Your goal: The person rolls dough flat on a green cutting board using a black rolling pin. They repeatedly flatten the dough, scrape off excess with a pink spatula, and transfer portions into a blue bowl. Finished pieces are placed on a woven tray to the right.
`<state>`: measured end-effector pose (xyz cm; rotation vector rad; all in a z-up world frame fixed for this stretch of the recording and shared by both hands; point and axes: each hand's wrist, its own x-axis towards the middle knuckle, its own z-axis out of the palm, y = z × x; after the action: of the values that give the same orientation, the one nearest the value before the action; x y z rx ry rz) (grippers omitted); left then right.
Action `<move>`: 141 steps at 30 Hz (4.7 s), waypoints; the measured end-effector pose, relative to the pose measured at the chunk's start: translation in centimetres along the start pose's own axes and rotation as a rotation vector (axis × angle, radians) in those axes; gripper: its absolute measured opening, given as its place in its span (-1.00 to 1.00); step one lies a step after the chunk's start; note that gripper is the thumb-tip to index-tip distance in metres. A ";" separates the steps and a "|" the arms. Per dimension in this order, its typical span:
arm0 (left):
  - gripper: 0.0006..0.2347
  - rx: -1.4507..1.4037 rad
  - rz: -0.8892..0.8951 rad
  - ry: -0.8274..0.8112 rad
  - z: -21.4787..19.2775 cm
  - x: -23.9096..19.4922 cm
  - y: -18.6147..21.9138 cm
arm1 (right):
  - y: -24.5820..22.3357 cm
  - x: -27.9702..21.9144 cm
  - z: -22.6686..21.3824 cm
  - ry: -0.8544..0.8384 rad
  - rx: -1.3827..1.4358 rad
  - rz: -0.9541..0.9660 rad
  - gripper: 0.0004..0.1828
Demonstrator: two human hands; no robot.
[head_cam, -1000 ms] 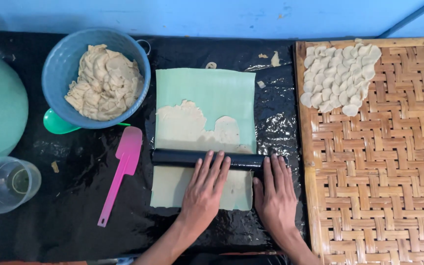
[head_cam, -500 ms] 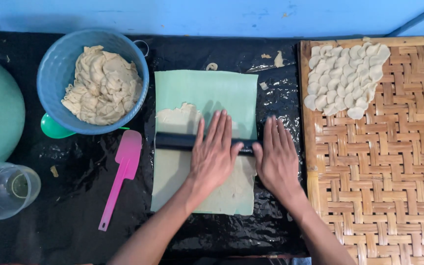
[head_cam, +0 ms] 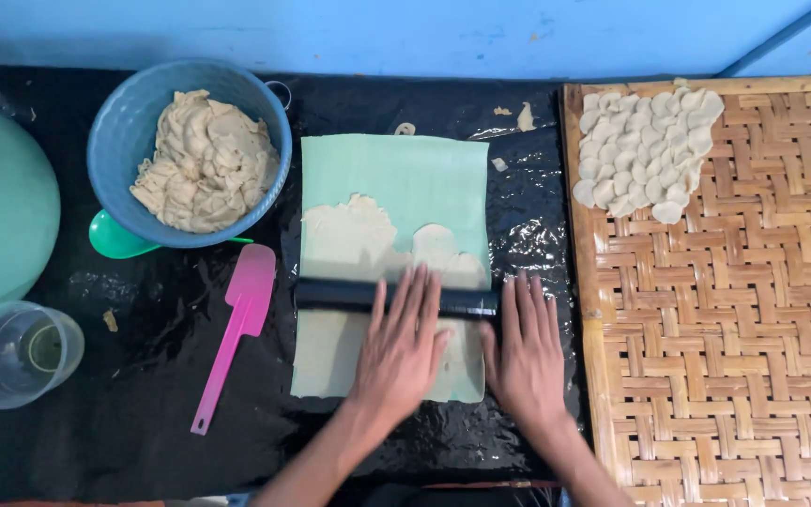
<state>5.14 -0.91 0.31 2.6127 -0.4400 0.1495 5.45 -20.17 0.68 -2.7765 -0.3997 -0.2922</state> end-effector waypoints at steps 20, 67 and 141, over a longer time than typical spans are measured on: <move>-0.39 0.153 -0.034 -0.080 2.5 8.7 -2.8 | 3.5 6.3 1.7 -0.091 -0.073 -0.037 -0.33; -0.46 0.071 -0.008 -0.139 0.2 -3.8 0.9 | -1.0 -3.3 0.2 -0.094 -0.004 0.037 -0.36; -0.49 0.013 0.011 0.032 0.1 -1.4 -1.8 | 0.9 4.4 1.1 0.005 -0.014 0.005 -0.32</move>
<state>4.46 0.95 -0.86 2.6169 -0.4434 0.1981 10.07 -19.57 0.51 -2.7889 -0.3909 -0.3024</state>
